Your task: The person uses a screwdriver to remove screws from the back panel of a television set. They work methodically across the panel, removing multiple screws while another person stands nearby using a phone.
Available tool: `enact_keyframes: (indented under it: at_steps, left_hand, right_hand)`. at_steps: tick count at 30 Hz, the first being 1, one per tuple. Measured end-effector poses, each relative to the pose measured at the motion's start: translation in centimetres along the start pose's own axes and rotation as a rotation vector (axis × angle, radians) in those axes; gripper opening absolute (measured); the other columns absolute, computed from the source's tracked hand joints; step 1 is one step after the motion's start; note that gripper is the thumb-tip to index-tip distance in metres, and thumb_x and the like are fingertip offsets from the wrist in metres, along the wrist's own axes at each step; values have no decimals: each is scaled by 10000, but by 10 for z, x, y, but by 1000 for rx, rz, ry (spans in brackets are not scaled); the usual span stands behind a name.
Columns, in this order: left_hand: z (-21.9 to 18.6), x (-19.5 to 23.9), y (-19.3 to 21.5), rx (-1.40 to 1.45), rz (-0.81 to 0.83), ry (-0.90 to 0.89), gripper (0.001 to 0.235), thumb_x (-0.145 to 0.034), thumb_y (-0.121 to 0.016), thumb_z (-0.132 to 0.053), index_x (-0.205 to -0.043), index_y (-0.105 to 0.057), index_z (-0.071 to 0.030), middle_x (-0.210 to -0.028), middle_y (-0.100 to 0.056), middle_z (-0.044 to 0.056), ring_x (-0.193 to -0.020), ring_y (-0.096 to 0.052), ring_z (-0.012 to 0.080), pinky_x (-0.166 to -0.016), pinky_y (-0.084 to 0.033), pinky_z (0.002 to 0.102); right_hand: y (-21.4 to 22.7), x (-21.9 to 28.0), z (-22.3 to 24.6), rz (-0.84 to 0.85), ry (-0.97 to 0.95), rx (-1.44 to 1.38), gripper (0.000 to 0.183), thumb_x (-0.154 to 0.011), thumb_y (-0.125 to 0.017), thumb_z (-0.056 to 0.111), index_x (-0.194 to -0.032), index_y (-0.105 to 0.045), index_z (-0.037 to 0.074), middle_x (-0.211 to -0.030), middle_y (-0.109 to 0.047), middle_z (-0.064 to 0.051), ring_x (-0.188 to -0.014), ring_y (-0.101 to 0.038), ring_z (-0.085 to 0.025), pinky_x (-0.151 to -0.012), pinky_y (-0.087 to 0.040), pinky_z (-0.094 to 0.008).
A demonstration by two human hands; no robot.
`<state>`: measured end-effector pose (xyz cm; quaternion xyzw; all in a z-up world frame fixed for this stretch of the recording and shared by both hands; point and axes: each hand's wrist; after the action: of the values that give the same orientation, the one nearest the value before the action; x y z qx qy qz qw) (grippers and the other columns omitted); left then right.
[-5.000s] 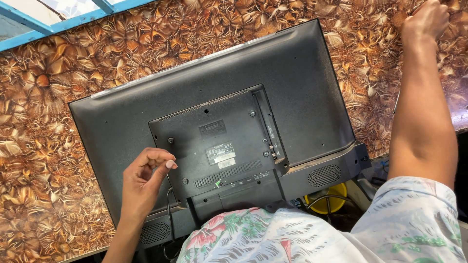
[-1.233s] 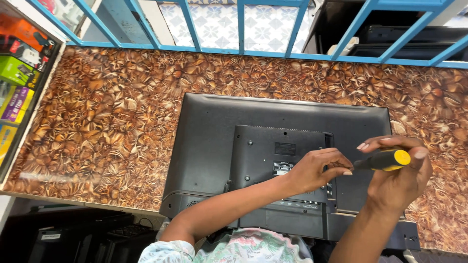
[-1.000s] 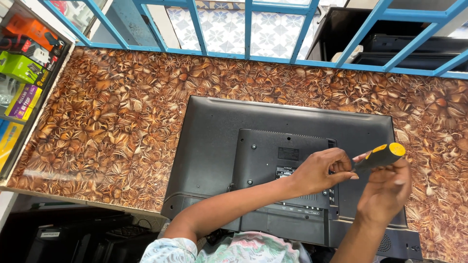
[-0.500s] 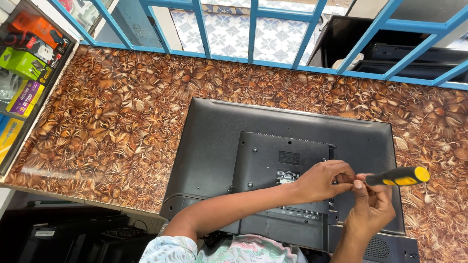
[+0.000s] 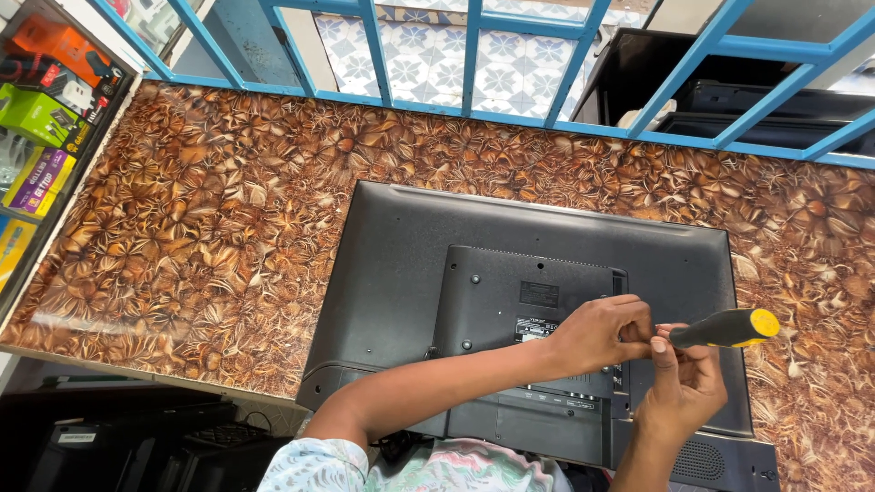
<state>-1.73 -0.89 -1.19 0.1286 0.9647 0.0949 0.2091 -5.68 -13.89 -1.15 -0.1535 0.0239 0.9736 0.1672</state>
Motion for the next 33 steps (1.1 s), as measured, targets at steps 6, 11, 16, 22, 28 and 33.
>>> enact_keyframes:
  at_steps: [6,11,16,22,28,33]
  left_hand:
    - [22,6,-5,-34,122,-131,291,-1055,-520,-345,-1159,-640,-101,-1015,-609,57,-919,-597,233,-799,-507,396]
    - [11,4,-2,-48,48,-110,59,-995,-660,-166,-1010,-629,-118,-932,-579,31,-799,-609,206,-708,-507,370]
    - [16,2,-3,-127,92,-23,226,-927,-691,-277,-951,-538,-111,-936,-571,35,-785,-583,226,-679,-475,374]
    - [58,7,-7,-601,354,-57,262,-854,-767,-143,-1105,-698,-113,-1035,-568,96,-948,-562,315,-803,-470,431]
    - [68,9,3,-459,308,-102,170,-805,-776,-62,-963,-744,-118,-948,-594,108,-917,-637,378,-760,-548,455]
    - [65,7,9,-391,339,-48,173,-844,-745,-41,-1010,-729,-89,-969,-587,116,-935,-641,389,-767,-546,445]
  right_hand:
    - [1,2,12,7,129,140,210,-1118,-637,219,-1106,-675,12,-1180,-599,-114,-1109,-627,-214,-969,-580,-349]
    - [-2,2,26,27,76,138,259,-1095,-601,280,-1144,-689,41,-1234,-609,-58,-1151,-603,-186,-976,-520,-326]
    - [-3,5,15,-10,117,150,205,-1067,-661,201,-1117,-695,5,-1187,-616,-110,-1126,-623,-215,-897,-551,-316]
    - [-2,5,20,-16,152,283,324,-1137,-561,264,-1180,-704,-25,-1160,-600,-116,-875,-581,-155,-750,-474,-266]
    - [-3,-2,15,8,230,140,253,-1117,-516,95,-1177,-698,-71,-953,-607,-142,-672,-576,-138,-563,-476,-261]
    - [-3,-4,21,1,239,115,242,-1092,-504,51,-1157,-699,-76,-938,-631,-151,-661,-597,-137,-557,-499,-263]
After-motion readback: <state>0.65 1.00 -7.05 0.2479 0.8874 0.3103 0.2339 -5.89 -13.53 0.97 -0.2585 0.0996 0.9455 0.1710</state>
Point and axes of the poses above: each hand's wrist, its own x-axis away from the middle knuckle, its own y-axis out of the back of the hand, z = x × y
